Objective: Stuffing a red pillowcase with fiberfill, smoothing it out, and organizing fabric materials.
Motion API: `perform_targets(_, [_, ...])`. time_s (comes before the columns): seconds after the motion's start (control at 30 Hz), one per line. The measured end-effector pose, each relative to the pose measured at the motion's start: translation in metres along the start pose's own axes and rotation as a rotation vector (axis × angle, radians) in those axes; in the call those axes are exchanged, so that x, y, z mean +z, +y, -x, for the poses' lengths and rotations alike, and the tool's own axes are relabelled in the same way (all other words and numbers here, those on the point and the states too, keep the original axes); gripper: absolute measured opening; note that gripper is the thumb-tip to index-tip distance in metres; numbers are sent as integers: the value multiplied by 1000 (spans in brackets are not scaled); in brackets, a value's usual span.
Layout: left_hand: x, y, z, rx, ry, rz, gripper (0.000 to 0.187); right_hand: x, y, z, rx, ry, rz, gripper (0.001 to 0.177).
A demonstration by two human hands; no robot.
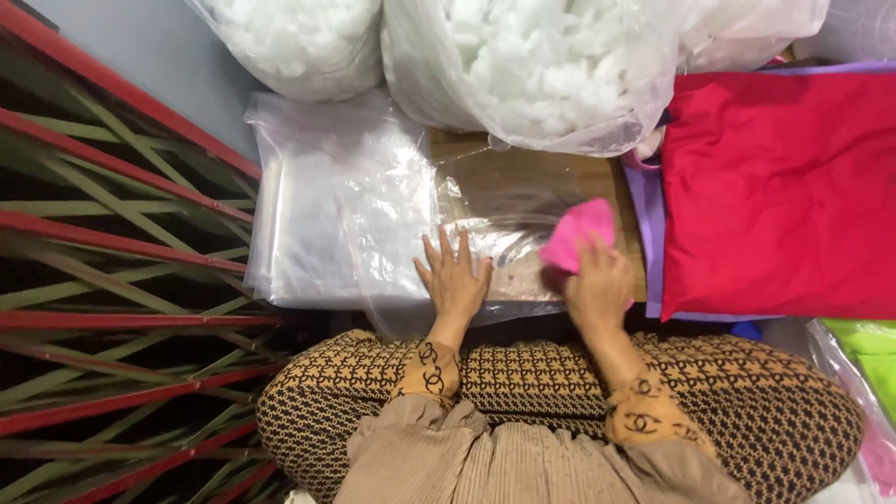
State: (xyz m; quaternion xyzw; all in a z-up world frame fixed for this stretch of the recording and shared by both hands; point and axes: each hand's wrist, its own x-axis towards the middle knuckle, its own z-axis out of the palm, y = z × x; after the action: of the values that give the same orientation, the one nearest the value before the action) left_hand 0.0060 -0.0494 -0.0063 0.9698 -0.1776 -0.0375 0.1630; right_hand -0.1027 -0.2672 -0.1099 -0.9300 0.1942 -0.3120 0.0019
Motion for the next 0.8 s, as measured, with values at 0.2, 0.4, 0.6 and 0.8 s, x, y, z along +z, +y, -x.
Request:
perform_targets(0.2, [13, 2, -17, 26, -74, -21, 71, -24, -41, -19, -138, -381, -140, 77])
perform_targets(0.4, [36, 28, -77, 34, 89, 13, 55, -33, -24, -89, 48, -197, -126, 56])
perform_targets(0.6, [14, 43, -106, 147, 161, -6, 57, 7, -51, -137, -182, -280, -241, 61])
perform_targets(0.8, [45, 29, -116, 199, 309, -91, 57, 169, 5, -108, -94, -379, -22, 46])
